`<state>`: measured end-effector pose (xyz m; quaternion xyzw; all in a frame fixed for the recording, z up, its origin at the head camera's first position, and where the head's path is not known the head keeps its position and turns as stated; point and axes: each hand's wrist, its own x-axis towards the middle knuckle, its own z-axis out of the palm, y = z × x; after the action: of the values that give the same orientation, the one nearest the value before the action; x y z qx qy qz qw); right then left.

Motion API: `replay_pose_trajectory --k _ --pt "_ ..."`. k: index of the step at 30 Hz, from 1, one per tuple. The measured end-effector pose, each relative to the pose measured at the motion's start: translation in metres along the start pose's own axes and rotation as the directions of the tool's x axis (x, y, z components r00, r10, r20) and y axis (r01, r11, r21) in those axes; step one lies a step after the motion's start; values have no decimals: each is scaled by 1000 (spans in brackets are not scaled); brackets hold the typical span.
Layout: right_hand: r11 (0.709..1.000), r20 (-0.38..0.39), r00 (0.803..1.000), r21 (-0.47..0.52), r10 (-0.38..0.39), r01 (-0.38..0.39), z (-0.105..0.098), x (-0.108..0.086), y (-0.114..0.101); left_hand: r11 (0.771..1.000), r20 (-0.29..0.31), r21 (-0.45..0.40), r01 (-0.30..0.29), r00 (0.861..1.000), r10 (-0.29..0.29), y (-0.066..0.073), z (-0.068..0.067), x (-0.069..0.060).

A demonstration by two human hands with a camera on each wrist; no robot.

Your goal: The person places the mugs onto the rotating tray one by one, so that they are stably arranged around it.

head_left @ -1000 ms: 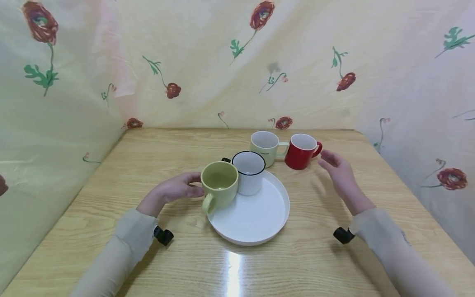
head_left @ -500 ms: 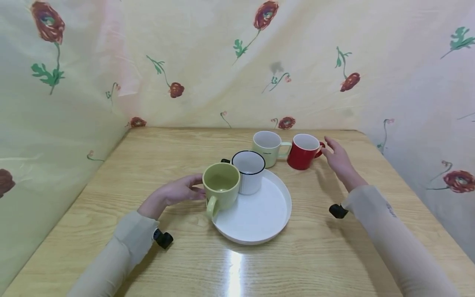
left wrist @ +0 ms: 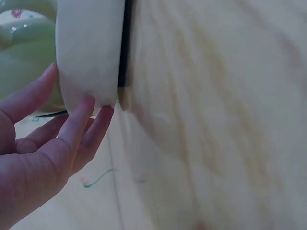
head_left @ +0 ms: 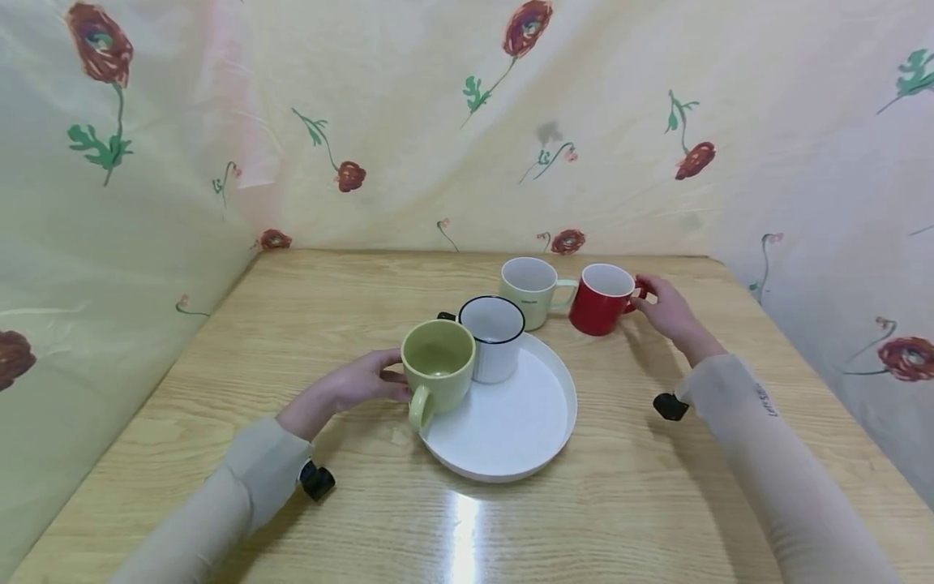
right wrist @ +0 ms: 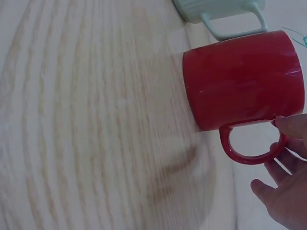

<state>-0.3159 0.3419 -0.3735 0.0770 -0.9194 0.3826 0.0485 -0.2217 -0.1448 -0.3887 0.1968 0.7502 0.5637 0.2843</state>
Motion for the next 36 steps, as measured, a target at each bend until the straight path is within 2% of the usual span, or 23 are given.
replay_pose_trajectory --k 3,6,9,13,20,26,32,36 --pt "999 -50 999 -33 -21 19 -2 -3 3 1000 -14 -16 5 1000 -5 -1 1 0" --pt "996 -88 996 -82 11 -18 -4 -8 2 999 -21 -42 18 1000 -19 -4 2 1" --pt "990 -70 992 -94 101 -107 -9 -17 0 997 -19 -66 29 999 -31 -6 3 1" --pt "981 -25 981 -40 191 -192 -14 -27 2 993 0 -112 33 999 -33 -8 3 2" --pt "979 -17 979 30 201 -200 -14 -40 -4 985 1 -168 34 999 -35 -8 3 2" --pt "976 -14 976 38 217 -216 -9 -49 -14 983 2 -182 39 999 -39 -9 2 1" --pt "966 -66 964 31 257 -255 -9 -61 -24 978 7 -204 49 999 -49 -9 2 0" --pt "961 -90 959 90 269 -261 -14 -70 -27 978 9 -205 45 999 -44 -10 2 0"
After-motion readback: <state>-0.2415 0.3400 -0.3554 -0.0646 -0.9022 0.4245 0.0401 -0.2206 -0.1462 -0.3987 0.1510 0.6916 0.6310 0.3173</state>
